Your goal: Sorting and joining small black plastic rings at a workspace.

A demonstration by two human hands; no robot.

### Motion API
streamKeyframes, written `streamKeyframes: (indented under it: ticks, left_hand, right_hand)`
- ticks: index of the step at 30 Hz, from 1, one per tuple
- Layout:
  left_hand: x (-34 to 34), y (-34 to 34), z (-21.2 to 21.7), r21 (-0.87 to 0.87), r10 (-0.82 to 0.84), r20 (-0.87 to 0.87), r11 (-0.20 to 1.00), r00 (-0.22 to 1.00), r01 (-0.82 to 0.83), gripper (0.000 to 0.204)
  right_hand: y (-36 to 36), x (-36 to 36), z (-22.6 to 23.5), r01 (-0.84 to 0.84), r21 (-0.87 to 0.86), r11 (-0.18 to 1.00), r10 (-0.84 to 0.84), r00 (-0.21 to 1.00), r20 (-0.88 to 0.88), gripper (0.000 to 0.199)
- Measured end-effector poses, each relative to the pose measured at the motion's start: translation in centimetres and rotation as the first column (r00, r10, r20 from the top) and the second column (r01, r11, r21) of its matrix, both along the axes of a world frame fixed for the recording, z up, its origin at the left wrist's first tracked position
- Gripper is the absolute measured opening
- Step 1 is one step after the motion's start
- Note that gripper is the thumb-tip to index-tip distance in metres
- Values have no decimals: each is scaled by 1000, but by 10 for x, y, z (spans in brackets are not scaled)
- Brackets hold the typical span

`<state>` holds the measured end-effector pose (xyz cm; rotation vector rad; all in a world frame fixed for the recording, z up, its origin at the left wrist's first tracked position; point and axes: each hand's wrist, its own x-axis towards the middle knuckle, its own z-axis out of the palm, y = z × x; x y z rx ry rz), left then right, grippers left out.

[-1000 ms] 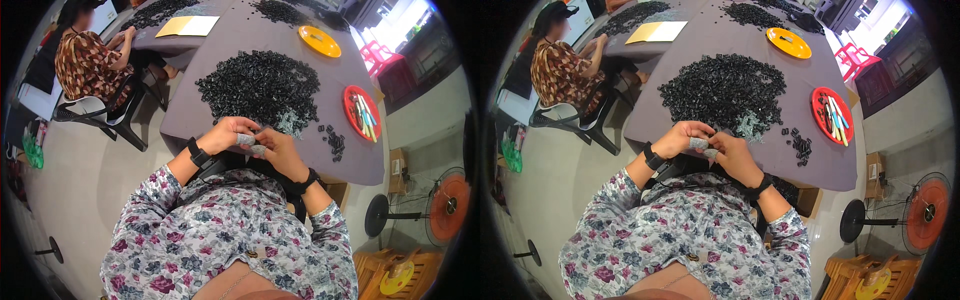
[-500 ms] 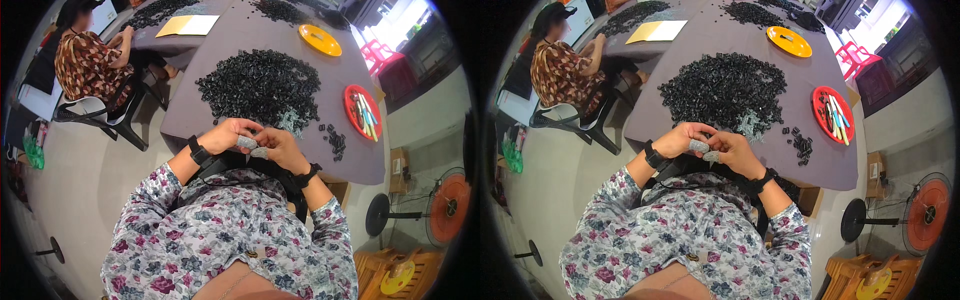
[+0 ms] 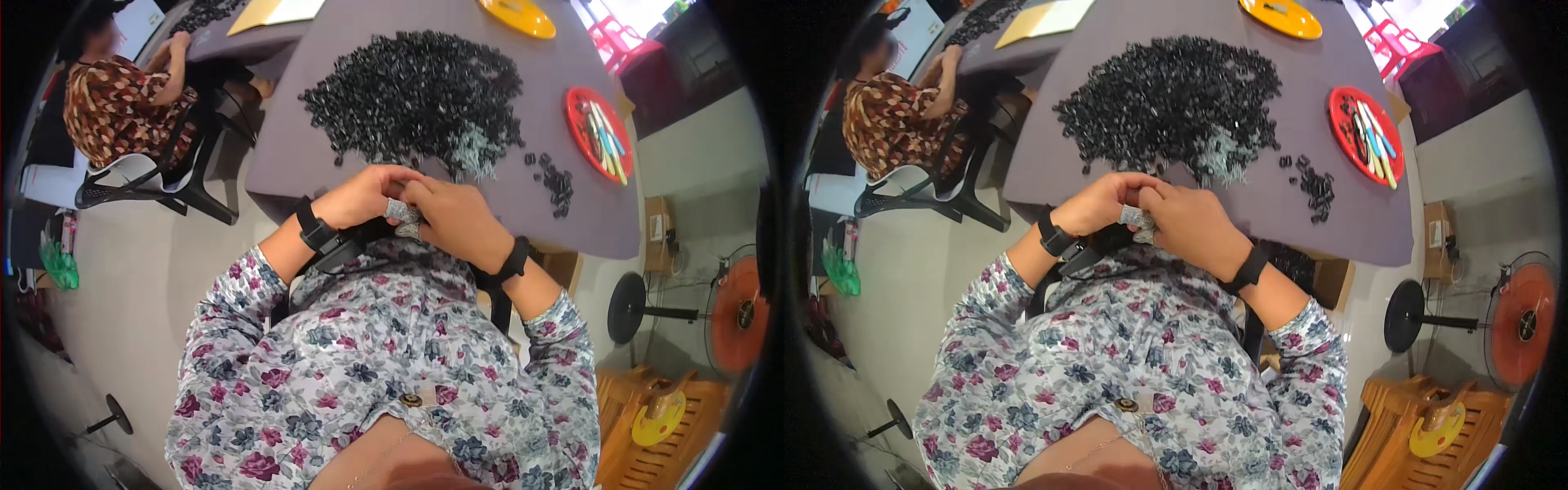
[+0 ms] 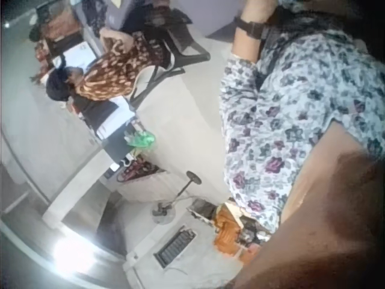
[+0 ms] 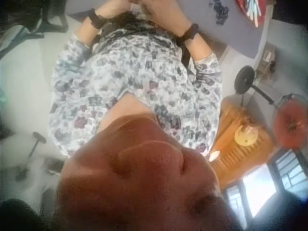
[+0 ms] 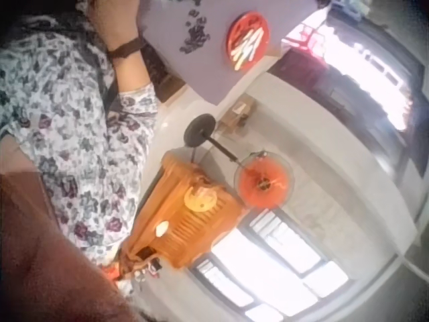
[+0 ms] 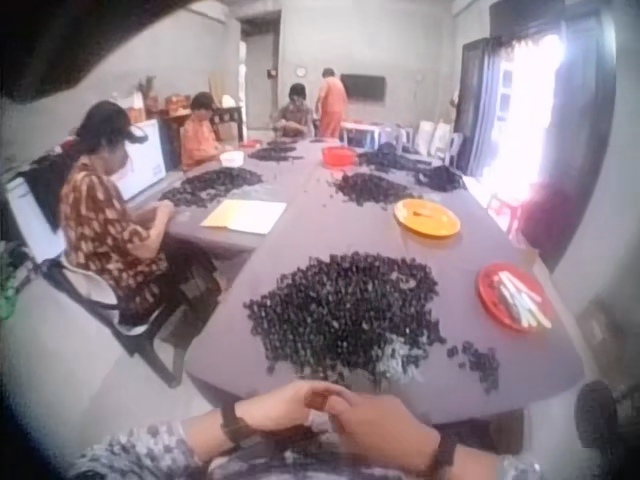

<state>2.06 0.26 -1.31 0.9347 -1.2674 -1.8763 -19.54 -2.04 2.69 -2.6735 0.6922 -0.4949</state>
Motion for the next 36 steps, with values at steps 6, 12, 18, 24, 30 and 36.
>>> streamKeyframes:
  ticks: [6, 12, 18, 24, 30, 36]
  left_hand:
    - [-4, 15, -1, -3, -50, 125, 999, 991, 50, 59]
    - [-3, 24, -7, -28, -74, 174, 996, 982, 80, 61]
    - [-12, 25, 0, 82, -83, 131, 994, 988, 73, 60]
    - [-25, 28, -7, 71, -106, 173, 993, 979, 95, 59]
    - [-19, 19, 6, 42, -67, 116, 997, 991, 63, 59]
    - [-18, 16, 15, 13, -51, 153, 999, 987, 50, 58]
  right_hand:
    - [19, -6, -11, -17, -34, 999, 13, 994, -112, 30]
    - [23, -14, -31, -72, -18, 997, 71, 997, -35, 26]
    - [26, -20, -29, -80, 69, 994, 77, 996, 48, 25]
    - [35, -31, -38, -44, 111, 993, 41, 999, 28, 24]
    - [27, -24, -21, 61, -18, 998, -59, 994, 93, 27]
    - [20, -22, -19, 14, -19, 1000, -14, 1000, 27, 32]
